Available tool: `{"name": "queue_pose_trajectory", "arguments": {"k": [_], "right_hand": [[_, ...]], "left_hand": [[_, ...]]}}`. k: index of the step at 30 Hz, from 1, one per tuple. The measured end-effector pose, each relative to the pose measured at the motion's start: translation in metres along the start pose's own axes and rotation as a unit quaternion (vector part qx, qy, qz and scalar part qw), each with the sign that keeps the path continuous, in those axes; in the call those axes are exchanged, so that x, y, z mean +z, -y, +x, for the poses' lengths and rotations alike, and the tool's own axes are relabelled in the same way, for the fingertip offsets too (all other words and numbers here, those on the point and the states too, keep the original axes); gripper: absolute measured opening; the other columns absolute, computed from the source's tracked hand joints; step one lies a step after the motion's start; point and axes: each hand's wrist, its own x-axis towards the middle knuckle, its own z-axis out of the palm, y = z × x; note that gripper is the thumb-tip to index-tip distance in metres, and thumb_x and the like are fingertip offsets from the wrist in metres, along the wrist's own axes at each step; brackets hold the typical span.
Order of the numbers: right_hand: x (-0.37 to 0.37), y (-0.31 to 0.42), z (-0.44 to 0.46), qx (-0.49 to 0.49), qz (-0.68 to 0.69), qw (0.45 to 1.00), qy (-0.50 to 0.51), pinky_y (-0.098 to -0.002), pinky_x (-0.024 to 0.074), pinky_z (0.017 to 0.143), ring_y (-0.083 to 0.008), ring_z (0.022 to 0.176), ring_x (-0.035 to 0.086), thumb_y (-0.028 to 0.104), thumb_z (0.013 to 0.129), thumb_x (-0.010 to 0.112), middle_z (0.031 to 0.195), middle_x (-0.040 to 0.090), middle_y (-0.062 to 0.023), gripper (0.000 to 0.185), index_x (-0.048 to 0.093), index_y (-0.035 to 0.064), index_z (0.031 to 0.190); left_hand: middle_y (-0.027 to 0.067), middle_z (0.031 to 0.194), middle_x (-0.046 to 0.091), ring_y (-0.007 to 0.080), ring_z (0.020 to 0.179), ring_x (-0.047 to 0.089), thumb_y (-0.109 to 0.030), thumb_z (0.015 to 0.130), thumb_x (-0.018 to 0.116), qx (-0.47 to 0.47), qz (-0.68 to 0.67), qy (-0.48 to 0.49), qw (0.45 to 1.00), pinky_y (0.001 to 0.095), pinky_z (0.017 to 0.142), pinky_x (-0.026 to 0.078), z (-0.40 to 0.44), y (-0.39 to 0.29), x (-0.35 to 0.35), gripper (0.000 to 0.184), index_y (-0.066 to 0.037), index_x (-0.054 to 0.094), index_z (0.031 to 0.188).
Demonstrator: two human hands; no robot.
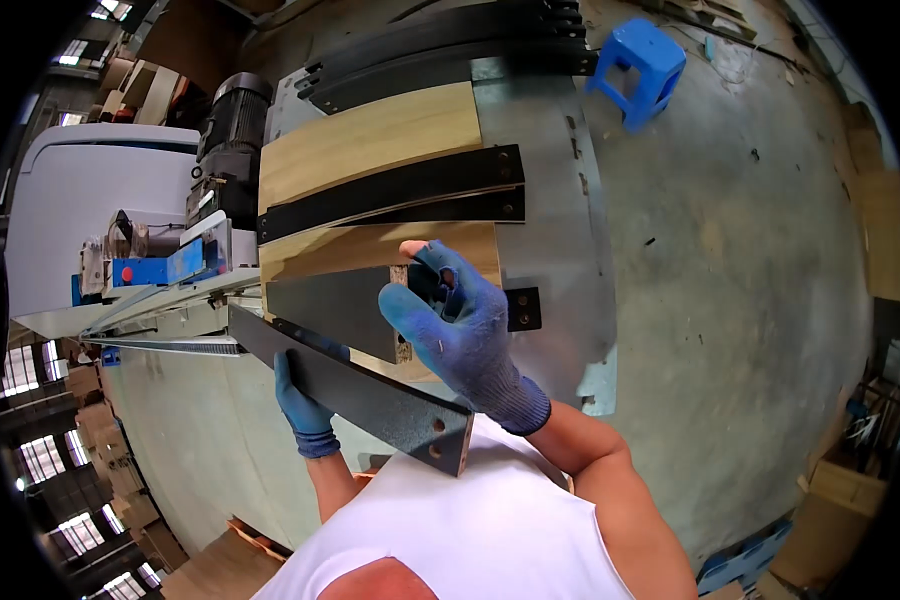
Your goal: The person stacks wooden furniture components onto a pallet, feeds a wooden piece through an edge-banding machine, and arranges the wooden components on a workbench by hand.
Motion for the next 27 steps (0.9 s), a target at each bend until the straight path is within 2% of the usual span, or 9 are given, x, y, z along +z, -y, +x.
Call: {"name": "queue_pose_trajectory", "arguments": {"k": [2, 5, 8, 11, 14, 18, 21, 23, 27], "right_hand": [[-0.004, 0.001, -0.001, 0.004, 0.002, 1.000, 0.014, -0.0185, 0.0469, 0.068, -0.0014, 0.077, 0.056, 0.009, 0.094, 0.074, 0.089, 0.064, 0.0040, 0.028, 0.070, -0.0002, 0.120], [-0.008, 0.000, 0.004, 0.035, 0.003, 0.999, 0.023, -0.0181, 0.0475, 0.068, -0.0020, 0.077, 0.057, 0.010, 0.095, 0.074, 0.089, 0.065, 0.0036, 0.022, 0.072, 0.0011, 0.115], [-0.011, -0.005, 0.015, 0.043, 0.025, 0.998, 0.031, -0.0183, 0.0482, 0.068, -0.0024, 0.078, 0.058, 0.012, 0.096, 0.073, 0.089, 0.066, 0.0032, 0.018, 0.074, 0.0026, 0.111], [-0.015, -0.006, 0.019, 0.065, 0.008, 0.997, 0.045, -0.0215, 0.0544, 0.066, -0.0040, 0.076, 0.062, 0.019, 0.097, 0.072, 0.089, 0.068, 0.0012, 0.021, 0.074, 0.0031, 0.111], [-0.019, -0.011, 0.022, 0.094, 0.014, 0.994, 0.057, -0.0237, 0.0584, 0.064, -0.0063, 0.075, 0.066, 0.023, 0.097, 0.073, 0.089, 0.069, -0.0012, 0.026, 0.073, 0.0020, 0.112], [-0.024, -0.016, 0.026, 0.097, 0.002, 0.992, 0.077, -0.0248, 0.0604, 0.063, -0.0094, 0.073, 0.070, 0.028, 0.097, 0.073, 0.089, 0.071, -0.0042, 0.031, 0.073, 0.0011, 0.112], [-0.025, -0.012, 0.028, 0.149, 0.016, 0.983, 0.108, -0.0252, 0.0608, 0.063, -0.0104, 0.072, 0.070, 0.032, 0.099, 0.071, 0.087, 0.070, -0.0048, 0.033, 0.073, 0.0012, 0.111], [-0.025, -0.017, 0.029, 0.137, 0.004, 0.985, 0.109, -0.0249, 0.0606, 0.062, -0.0111, 0.071, 0.071, 0.034, 0.101, 0.069, 0.086, 0.070, -0.0050, 0.035, 0.073, 0.0012, 0.110], [-0.024, -0.019, 0.029, 0.112, -0.017, 0.988, 0.109, -0.0236, 0.0593, 0.059, -0.0117, 0.069, 0.072, 0.038, 0.103, 0.066, 0.084, 0.070, -0.0050, 0.038, 0.074, 0.0012, 0.107]], "left_hand": [[0.0180, 0.128, 0.065, 0.0368, 0.112, 0.064, -0.046, 0.105, 0.052, -0.009, -0.045, 0.018, 0.999, 0.0563, 0.104, 0.050, -0.001, 0.003, 0.006, 0.052, -0.006, 0.058, 0.138], [0.0155, 0.129, 0.064, 0.0341, 0.110, 0.063, -0.045, 0.106, 0.052, -0.017, -0.030, -0.017, 0.999, 0.0540, 0.104, 0.050, -0.002, 0.004, 0.017, 0.049, -0.008, 0.059, 0.137], [0.0128, 0.128, 0.066, 0.0339, 0.109, 0.064, -0.041, 0.106, 0.052, 0.019, -0.043, 0.024, 0.999, 0.0540, 0.104, 0.050, 0.006, 0.008, 0.011, 0.045, -0.009, 0.061, 0.137], [0.0113, 0.128, 0.067, 0.0318, 0.112, 0.064, -0.036, 0.107, 0.053, 0.029, -0.125, -0.032, 0.991, 0.0500, 0.105, 0.049, 0.014, 0.014, 0.003, 0.042, -0.007, 0.061, 0.137], [0.0097, 0.134, 0.065, 0.0225, 0.122, 0.063, -0.036, 0.106, 0.055, 0.043, -0.039, -0.031, 0.998, 0.0405, 0.107, 0.050, 0.015, 0.011, -0.004, 0.046, -0.005, 0.058, 0.141], [0.0101, 0.139, 0.062, 0.0223, 0.128, 0.059, -0.037, 0.107, 0.053, 0.059, -0.044, -0.040, 0.996, 0.0399, 0.110, 0.048, 0.019, 0.013, -0.008, 0.047, -0.005, 0.057, 0.142], [0.0104, 0.141, 0.061, 0.0225, 0.130, 0.057, -0.037, 0.107, 0.053, 0.068, -0.032, -0.031, 0.997, 0.0406, 0.111, 0.046, 0.018, 0.010, -0.009, 0.048, -0.006, 0.057, 0.143], [0.0106, 0.141, 0.062, 0.0237, 0.130, 0.057, -0.038, 0.106, 0.054, 0.082, -0.019, -0.021, 0.996, 0.0425, 0.111, 0.047, 0.017, 0.007, -0.005, 0.049, -0.007, 0.057, 0.144], [0.0101, 0.139, 0.062, 0.0263, 0.130, 0.057, -0.039, 0.105, 0.057, 0.026, -0.076, -0.019, 0.997, 0.0457, 0.111, 0.047, 0.015, 0.002, -0.001, 0.049, -0.008, 0.058, 0.143]]}}
